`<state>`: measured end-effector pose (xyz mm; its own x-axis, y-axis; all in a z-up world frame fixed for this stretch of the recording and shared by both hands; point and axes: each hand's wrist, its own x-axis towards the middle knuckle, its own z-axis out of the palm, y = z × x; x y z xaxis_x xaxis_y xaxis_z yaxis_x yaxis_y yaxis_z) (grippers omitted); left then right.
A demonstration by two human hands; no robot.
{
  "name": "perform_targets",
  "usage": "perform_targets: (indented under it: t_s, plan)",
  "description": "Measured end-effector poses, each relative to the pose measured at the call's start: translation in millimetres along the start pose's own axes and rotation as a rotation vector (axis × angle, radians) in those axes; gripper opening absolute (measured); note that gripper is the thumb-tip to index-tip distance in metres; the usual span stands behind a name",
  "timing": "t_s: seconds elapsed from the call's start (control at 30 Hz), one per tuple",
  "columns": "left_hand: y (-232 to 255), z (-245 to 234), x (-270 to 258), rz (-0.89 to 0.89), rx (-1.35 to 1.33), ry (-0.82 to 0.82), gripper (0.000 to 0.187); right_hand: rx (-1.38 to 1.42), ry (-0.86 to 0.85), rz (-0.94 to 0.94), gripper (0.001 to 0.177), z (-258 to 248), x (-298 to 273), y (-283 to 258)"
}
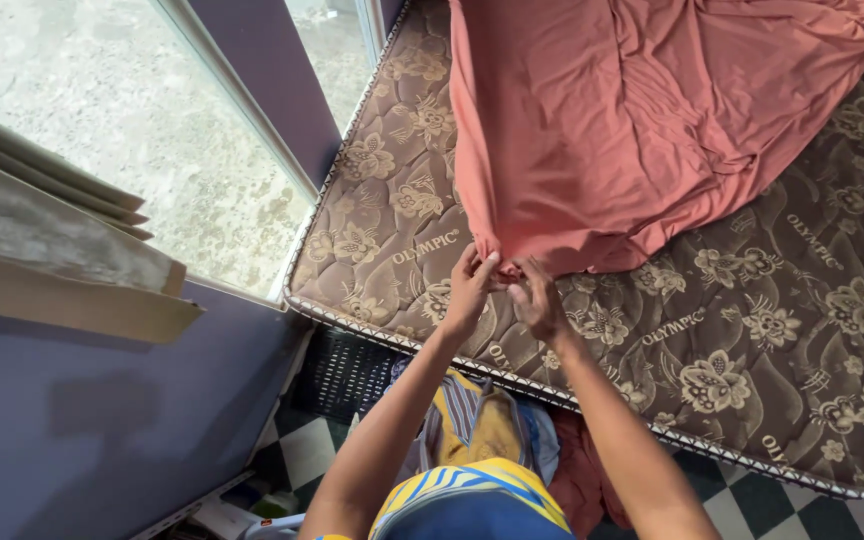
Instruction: The person folds and removes a patterned sheet from the mattress, then unfolds a bedsheet and fits it over the mattress corners.
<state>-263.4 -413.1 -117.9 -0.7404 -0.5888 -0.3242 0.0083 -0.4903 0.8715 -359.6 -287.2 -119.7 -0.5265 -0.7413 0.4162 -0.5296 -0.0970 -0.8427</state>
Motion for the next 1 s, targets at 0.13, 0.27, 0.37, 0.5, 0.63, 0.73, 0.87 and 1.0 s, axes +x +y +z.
perform_targets:
  t_s: [0.13,0.27,0.37,0.5,0.63,0.73,0.87,1.0]
  plan:
    - [-22,-11,12,0.318,0.567,0.017,0.034,0.033,-0.027,0.471,0.031,10,2,19]
    - [-38,-31,21,0.409,0.699,0.004,0.045,0.590,0.398,0.626,0.024,18,14,81]
    - [-61,-53,29,-0.146,0.409,-0.047,0.055,0.884,0.664,0.549,0.018,4,30,123]
    - [-107,-72,81,-0.422,0.042,0.010,0.059,0.904,0.483,0.694,0.016,-21,58,110]
    - [-123,-78,161,-0.638,-0.363,0.243,0.064,0.921,-0.141,0.772,0.034,-54,92,59]
    - [-132,-70,200,-0.559,-0.611,0.064,0.077,0.670,-0.601,0.644,0.031,-63,123,28]
    - [-125,-72,241,-0.335,-0.729,0.020,0.067,0.822,-1.051,0.721,0.026,-70,148,19]
    - [-106,-103,268,-0.259,-0.800,0.133,0.047,0.970,-1.225,0.729,0.022,-91,165,48]
